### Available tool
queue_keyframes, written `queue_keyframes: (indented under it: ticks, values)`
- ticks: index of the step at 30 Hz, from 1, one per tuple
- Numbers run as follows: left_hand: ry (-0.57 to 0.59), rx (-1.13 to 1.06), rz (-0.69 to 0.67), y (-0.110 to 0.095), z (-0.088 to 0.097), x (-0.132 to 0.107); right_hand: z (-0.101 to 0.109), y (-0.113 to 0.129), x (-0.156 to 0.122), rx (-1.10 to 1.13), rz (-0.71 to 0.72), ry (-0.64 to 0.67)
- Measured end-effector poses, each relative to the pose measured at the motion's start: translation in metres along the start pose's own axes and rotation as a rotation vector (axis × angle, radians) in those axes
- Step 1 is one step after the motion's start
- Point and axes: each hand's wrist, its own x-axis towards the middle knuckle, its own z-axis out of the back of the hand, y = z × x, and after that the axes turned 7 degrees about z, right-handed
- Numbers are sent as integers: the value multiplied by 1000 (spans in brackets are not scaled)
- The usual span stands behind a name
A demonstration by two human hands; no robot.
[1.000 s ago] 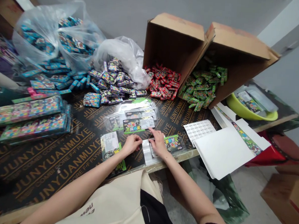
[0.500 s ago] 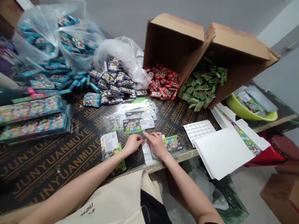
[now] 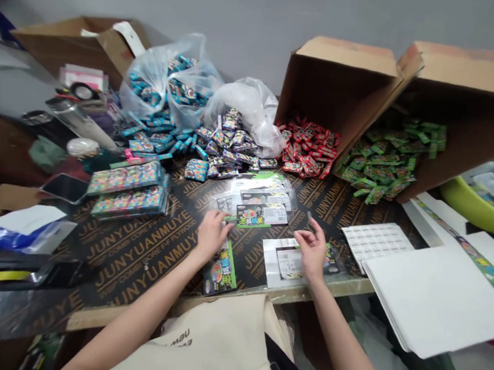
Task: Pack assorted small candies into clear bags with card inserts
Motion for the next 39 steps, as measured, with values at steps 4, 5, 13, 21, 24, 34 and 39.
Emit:
queue_keyframes:
  ticks: [4,5,13,21,24,34,39]
  values:
    - [-12,4,16,36,36,7,-32,18,8,97,-58,106]
    - [3,-18,-9,37,40,7,-44,25,9,124,-75,156]
    - [6,-304,-159,6,60,-14,-130,93,15,264,-171,827]
    - [-26,-428,-97,0,68,-28,-156,101,6,139,-199,1071]
    - [-51,-392,-105,-5,70,-31,-160,101,5,114,-197,1085]
    - [-122,-273,-37,-15,65,-28,-162,79,-1,30,-93,952]
    - [151,-285,-110,-2,91,-10,-155,76,2,64,-213,695]
